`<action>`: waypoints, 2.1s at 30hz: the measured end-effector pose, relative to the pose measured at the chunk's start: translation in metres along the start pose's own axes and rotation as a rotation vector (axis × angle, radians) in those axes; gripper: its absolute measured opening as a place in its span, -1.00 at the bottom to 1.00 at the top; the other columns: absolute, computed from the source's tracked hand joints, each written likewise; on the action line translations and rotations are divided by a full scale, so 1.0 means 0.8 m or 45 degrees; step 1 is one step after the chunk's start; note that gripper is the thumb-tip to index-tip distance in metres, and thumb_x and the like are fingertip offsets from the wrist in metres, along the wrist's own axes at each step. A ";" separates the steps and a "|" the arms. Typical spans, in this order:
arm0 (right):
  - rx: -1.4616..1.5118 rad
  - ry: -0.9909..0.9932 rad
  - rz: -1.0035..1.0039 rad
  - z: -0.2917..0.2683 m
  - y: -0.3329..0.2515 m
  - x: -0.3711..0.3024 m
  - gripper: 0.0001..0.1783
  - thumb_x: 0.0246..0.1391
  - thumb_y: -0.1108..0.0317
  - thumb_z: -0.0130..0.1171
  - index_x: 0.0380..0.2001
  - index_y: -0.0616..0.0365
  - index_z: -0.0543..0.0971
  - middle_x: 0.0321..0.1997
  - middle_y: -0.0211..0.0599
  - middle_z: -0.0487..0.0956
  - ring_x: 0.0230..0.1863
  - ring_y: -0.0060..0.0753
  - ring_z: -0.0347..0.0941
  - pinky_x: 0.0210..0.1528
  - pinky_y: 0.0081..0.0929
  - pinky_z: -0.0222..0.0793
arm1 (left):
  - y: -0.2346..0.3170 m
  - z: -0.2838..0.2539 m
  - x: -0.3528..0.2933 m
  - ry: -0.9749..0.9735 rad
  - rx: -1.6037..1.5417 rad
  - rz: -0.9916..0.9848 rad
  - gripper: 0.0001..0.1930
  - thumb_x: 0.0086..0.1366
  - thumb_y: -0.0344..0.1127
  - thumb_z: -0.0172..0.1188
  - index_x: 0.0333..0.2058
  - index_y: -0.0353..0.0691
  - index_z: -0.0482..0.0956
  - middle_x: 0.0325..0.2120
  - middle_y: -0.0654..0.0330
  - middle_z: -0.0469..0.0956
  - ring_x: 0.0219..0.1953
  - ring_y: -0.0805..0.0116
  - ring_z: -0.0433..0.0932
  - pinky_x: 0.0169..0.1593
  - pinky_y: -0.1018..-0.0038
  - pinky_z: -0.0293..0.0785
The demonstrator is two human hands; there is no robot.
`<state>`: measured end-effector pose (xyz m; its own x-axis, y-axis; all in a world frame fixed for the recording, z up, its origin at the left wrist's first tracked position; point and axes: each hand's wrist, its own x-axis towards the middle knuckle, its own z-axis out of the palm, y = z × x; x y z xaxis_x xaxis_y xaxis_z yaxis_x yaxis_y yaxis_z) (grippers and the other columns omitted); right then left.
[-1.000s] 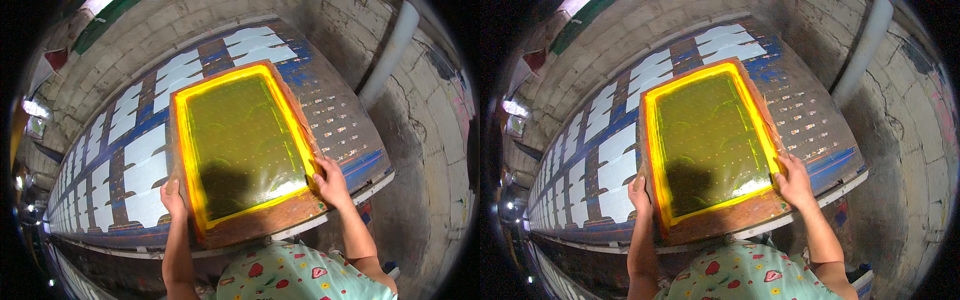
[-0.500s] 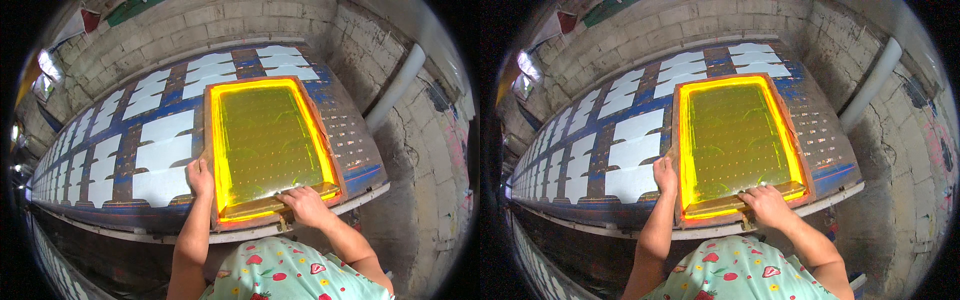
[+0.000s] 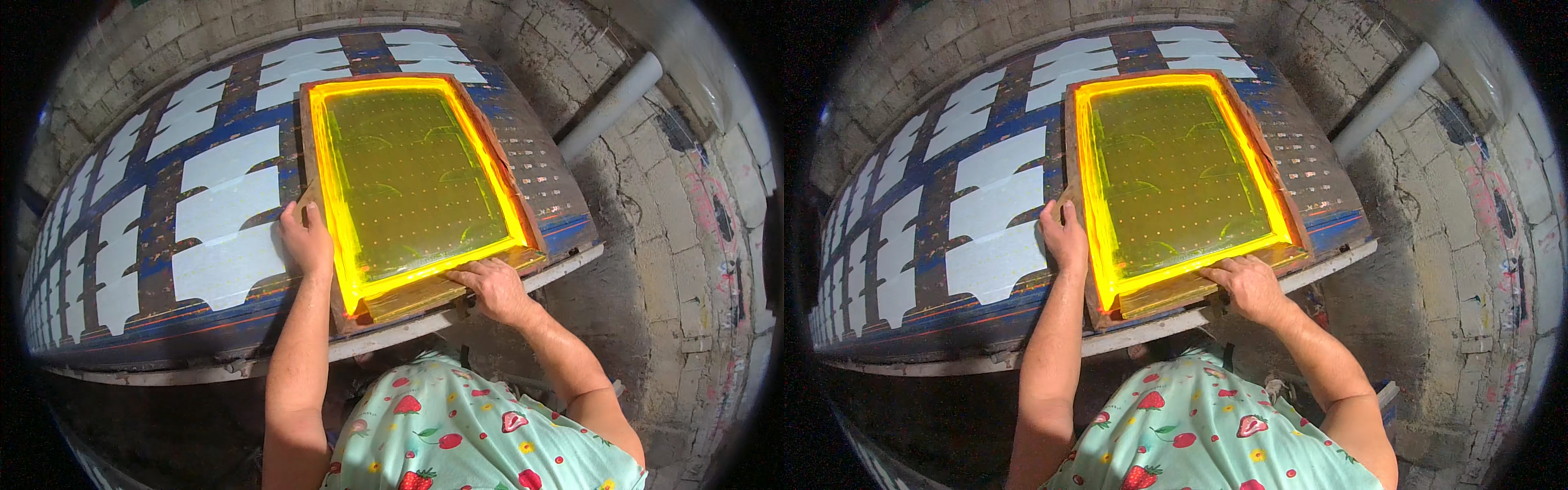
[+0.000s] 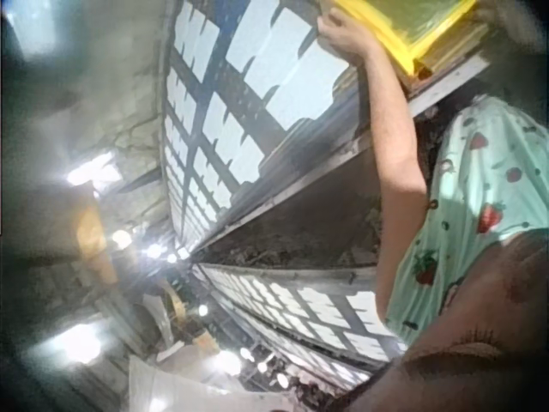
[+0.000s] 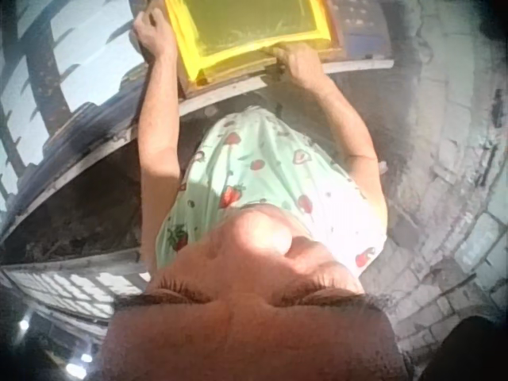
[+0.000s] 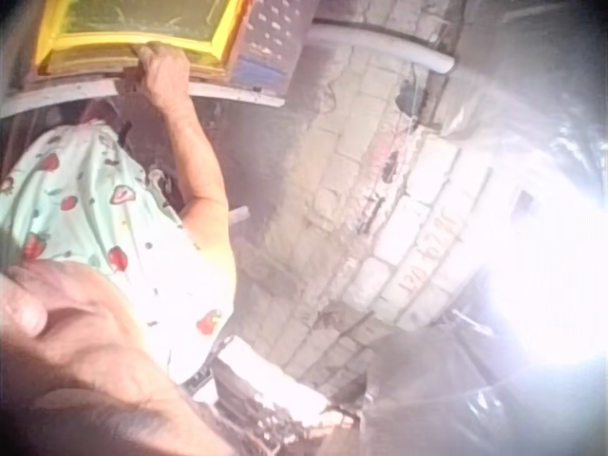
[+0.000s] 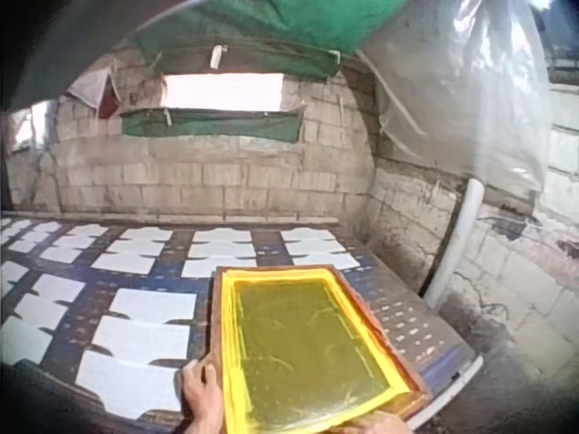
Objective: The person holds a rectangular screen-printing frame and repeatedly pulls a squeegee across a green viscous substance to spread it evenly. The person adjusts the frame position and continues the squeegee strokes throughout the clip.
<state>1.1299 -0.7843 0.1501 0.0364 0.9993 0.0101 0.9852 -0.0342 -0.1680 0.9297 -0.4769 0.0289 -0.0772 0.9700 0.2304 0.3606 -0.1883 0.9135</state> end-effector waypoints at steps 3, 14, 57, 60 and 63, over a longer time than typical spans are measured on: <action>0.010 0.081 -0.009 0.013 0.003 0.003 -0.38 0.01 0.52 0.28 0.21 0.00 0.73 0.14 -0.20 0.75 0.17 -0.03 0.66 0.25 -0.10 0.54 | 0.007 -0.003 -0.001 -0.028 0.028 -0.015 -0.48 0.54 -0.13 0.30 0.25 -0.43 0.54 0.17 -0.26 0.57 0.26 -0.24 0.52 0.36 0.04 0.41; -0.086 0.419 -0.175 0.055 0.111 0.195 -0.42 0.05 0.49 0.24 0.20 0.01 0.74 0.09 -0.15 0.74 0.16 0.02 0.65 0.26 -0.06 0.51 | 0.016 -0.007 -0.002 -0.048 0.096 0.033 -0.53 0.57 -0.19 0.26 0.25 -0.45 0.53 0.19 -0.23 0.58 0.28 -0.20 0.52 0.39 0.08 0.39; -0.022 -0.325 -0.021 -0.014 0.220 0.416 -0.62 0.20 0.16 0.31 0.04 -0.01 0.77 -0.01 0.01 0.80 0.08 0.15 0.74 0.16 0.08 0.66 | 0.004 -0.029 -0.009 -0.013 0.078 -0.187 -0.43 0.38 -0.05 0.54 0.12 -0.40 0.61 -0.04 -0.05 0.70 0.01 0.05 0.69 0.18 0.16 0.57; -0.044 -0.326 0.003 -0.018 0.175 0.333 -0.64 0.20 0.16 0.32 0.02 -0.01 0.77 -0.02 0.01 0.80 0.09 0.15 0.74 0.16 0.10 0.65 | -0.017 -0.033 -0.008 -0.070 0.221 -0.021 -0.48 0.33 -0.23 0.58 0.11 -0.43 0.61 -0.06 -0.06 0.71 0.00 0.06 0.69 0.17 0.18 0.58; -0.083 -0.327 0.000 -0.014 0.135 0.256 -0.63 0.18 0.27 0.26 0.04 0.00 0.75 -0.02 0.00 0.80 0.09 0.14 0.74 0.15 0.10 0.66 | -0.040 -0.028 -0.004 0.027 -0.047 -0.040 -0.44 0.21 -0.24 0.65 0.08 -0.41 0.63 -0.03 -0.09 0.71 0.06 -0.03 0.69 0.23 0.15 0.56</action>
<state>1.2452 -0.5833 0.1451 0.0012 0.9702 -0.2422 0.9942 -0.0271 -0.1038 0.8978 -0.4776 0.0067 -0.1078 0.9721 0.2082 0.3231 -0.1638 0.9321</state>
